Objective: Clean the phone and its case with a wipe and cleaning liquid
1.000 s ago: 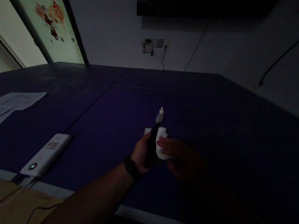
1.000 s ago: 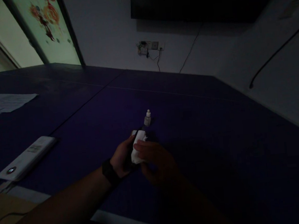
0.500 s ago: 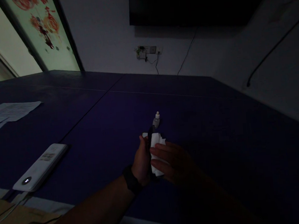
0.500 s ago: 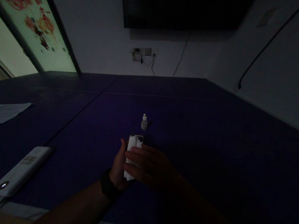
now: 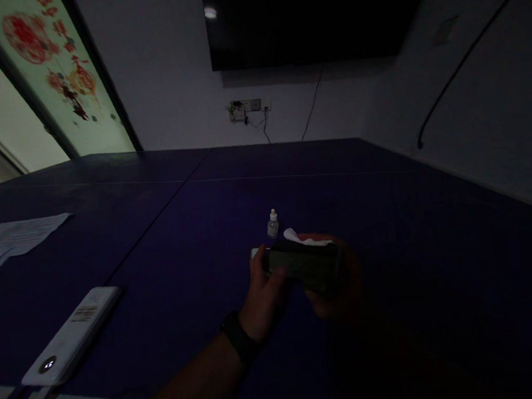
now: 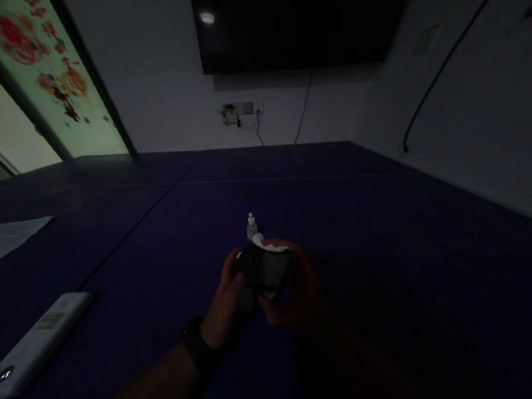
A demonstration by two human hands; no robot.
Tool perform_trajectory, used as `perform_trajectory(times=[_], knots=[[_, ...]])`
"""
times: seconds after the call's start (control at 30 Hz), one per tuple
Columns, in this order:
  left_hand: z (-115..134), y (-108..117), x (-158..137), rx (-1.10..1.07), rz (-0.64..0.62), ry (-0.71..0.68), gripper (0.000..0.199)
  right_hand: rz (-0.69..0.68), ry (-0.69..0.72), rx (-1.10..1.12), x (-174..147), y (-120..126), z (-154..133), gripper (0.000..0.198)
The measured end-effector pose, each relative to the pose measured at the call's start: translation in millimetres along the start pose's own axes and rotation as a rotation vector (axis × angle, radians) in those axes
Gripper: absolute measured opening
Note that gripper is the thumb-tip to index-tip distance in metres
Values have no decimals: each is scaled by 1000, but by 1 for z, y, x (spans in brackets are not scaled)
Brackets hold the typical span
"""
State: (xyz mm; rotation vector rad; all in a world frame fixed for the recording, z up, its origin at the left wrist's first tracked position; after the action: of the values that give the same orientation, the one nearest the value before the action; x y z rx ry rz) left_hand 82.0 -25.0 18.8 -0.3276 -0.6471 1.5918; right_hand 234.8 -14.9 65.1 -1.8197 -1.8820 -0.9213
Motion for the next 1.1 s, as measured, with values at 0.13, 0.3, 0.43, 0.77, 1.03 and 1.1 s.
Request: perform_trajectory(times=[0.13, 0.3, 0.43, 0.77, 1.03, 1.1], knots=[[29, 2, 3, 392, -135, -327, 101, -143, -69, 159, 8, -3, 10, 59], [32, -7, 4, 482, -294, -307, 80, -271, -108, 115, 4, -6, 16, 73], [31, -2, 3, 478, -264, -333, 84, -300, -267, 321, 7, -7, 23, 64], [19, 12, 1, 369, -236, -266, 74, 4, -171, 100, 14, 8, -2, 26], [13, 18, 1, 374, -224, -278, 70, -125, 370, -244, 6, 2, -41, 43], [13, 18, 1, 397, -250, -283, 70, -59, 242, -266, 11, 5, -30, 44]])
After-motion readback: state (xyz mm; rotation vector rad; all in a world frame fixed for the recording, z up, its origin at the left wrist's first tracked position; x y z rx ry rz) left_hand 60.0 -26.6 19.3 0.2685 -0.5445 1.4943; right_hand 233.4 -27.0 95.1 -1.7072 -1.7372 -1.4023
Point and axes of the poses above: each hand's wrist, its own x-axis towards the middle knuckle, its own y-axis out of the back of the hand, z = x × y, the point moved 5 cm from there along x, towards the middle knuckle, and after that the axes turned 13 degrees about -y, right-handed, at the moved point
